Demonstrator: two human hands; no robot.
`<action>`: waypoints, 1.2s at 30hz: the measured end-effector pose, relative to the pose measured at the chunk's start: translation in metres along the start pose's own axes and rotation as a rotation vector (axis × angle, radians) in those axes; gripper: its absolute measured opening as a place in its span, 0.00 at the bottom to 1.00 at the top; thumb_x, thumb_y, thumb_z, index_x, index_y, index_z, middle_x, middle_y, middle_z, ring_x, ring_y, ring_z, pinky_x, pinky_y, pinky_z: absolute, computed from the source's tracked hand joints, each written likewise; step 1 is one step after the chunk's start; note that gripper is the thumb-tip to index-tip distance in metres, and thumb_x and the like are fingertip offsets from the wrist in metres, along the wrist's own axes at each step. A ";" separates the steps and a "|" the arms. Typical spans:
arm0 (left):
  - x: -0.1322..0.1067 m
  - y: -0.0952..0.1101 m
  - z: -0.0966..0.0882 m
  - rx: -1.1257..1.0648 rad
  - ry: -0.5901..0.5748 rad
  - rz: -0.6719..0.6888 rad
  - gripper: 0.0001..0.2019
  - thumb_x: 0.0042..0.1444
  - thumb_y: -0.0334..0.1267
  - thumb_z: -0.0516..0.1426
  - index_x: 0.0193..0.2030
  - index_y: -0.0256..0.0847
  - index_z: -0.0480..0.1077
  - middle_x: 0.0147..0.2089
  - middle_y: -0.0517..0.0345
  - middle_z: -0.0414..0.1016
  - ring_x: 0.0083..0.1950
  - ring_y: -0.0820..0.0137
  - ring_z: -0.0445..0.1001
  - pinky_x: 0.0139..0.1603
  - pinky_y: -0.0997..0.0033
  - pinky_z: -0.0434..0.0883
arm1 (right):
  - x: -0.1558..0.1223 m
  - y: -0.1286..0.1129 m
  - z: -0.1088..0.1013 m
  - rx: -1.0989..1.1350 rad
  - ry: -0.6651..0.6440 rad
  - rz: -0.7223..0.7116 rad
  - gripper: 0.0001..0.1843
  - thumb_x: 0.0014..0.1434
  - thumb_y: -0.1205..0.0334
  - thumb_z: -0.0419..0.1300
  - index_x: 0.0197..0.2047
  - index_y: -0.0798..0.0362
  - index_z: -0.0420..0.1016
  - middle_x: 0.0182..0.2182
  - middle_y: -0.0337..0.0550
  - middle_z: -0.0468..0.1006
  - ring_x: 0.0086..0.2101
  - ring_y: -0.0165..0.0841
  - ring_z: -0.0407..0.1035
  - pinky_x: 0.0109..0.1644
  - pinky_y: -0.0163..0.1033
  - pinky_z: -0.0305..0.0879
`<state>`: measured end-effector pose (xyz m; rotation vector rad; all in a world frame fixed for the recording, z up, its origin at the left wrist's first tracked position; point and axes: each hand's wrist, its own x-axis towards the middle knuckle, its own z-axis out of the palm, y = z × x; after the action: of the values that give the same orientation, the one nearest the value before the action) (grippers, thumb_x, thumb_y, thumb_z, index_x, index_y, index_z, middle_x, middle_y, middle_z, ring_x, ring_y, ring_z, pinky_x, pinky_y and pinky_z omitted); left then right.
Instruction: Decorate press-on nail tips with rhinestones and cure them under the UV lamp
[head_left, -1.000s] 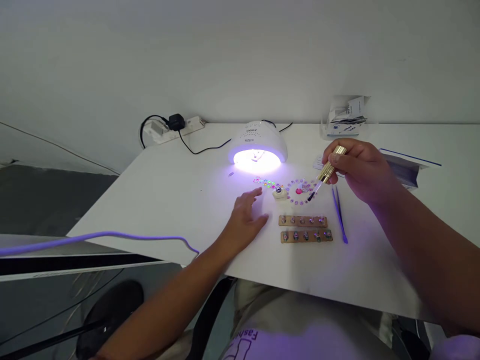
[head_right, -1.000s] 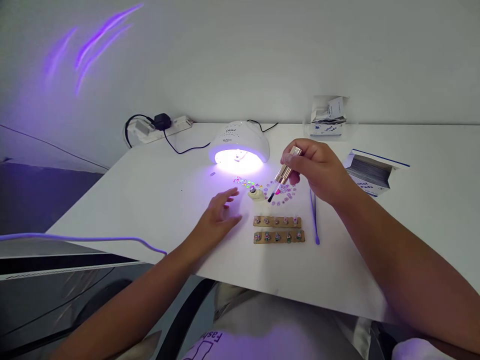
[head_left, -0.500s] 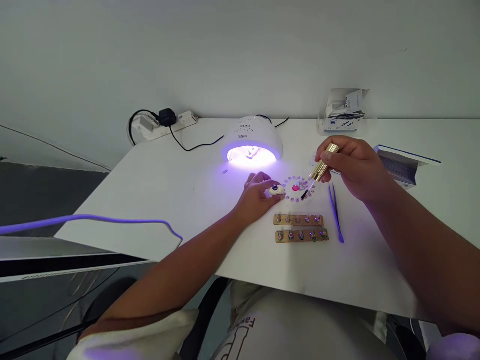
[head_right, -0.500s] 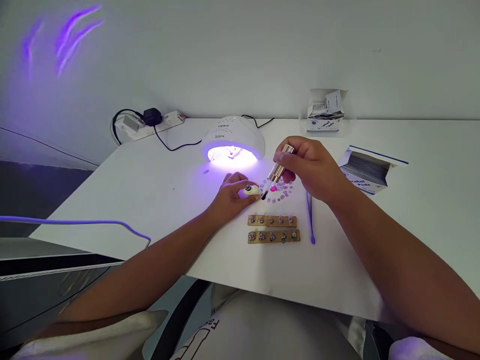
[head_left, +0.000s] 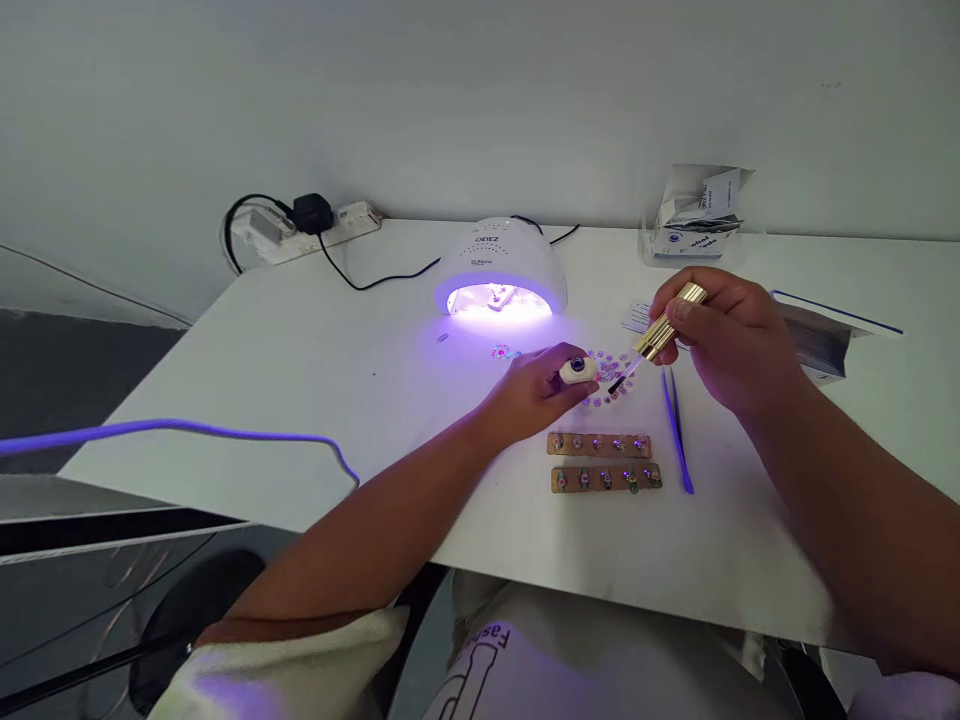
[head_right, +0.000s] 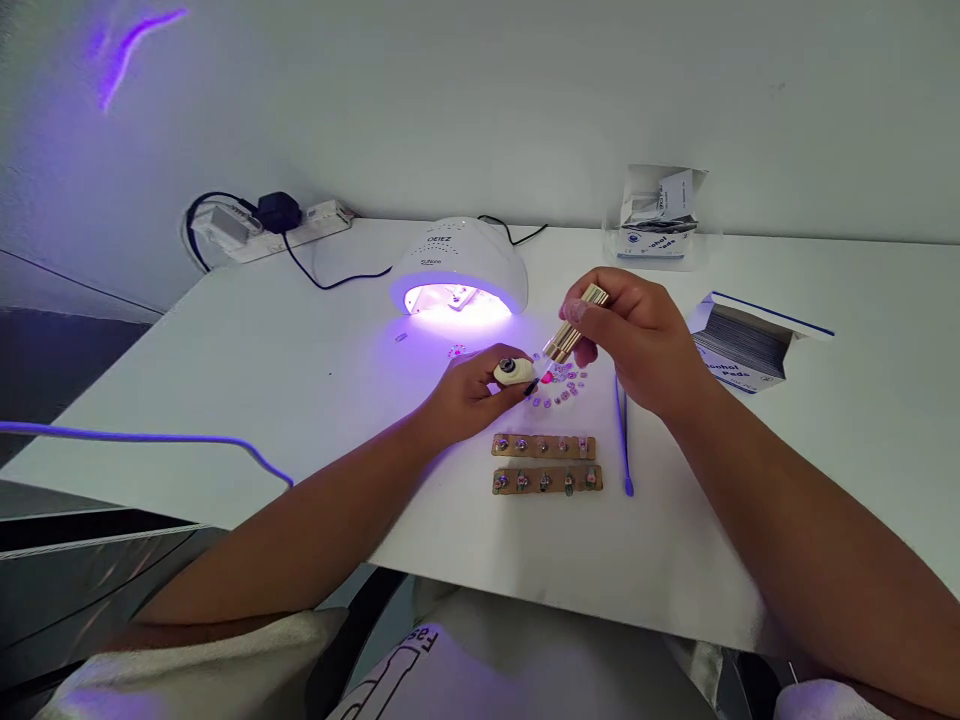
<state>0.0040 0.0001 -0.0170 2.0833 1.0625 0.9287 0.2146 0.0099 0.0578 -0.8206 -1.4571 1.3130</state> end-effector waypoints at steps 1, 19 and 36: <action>-0.002 0.000 0.000 0.022 -0.008 0.035 0.12 0.58 0.44 0.58 0.43 0.37 0.68 0.30 0.59 0.72 0.27 0.76 0.67 0.29 0.75 0.67 | 0.000 0.001 0.001 -0.003 0.015 -0.005 0.14 0.53 0.52 0.65 0.26 0.52 0.72 0.18 0.35 0.72 0.18 0.25 0.63 0.22 0.34 0.63; -0.009 0.006 -0.007 0.195 -0.121 0.125 0.10 0.58 0.43 0.56 0.38 0.38 0.69 0.25 0.63 0.64 0.25 0.77 0.61 0.25 0.76 0.58 | -0.017 0.001 0.006 -0.507 0.009 -0.223 0.07 0.61 0.57 0.58 0.35 0.51 0.70 0.22 0.35 0.73 0.21 0.27 0.67 0.25 0.34 0.61; -0.009 0.009 -0.011 0.311 -0.162 0.111 0.10 0.60 0.44 0.53 0.38 0.39 0.70 0.25 0.62 0.67 0.25 0.75 0.63 0.26 0.73 0.58 | -0.013 0.011 0.011 -0.806 -0.171 -0.277 0.07 0.59 0.57 0.58 0.36 0.50 0.72 0.23 0.36 0.76 0.23 0.29 0.67 0.28 0.36 0.58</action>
<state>-0.0046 -0.0096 -0.0061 2.4477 1.0685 0.6644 0.2066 -0.0039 0.0443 -0.9684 -2.1934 0.5706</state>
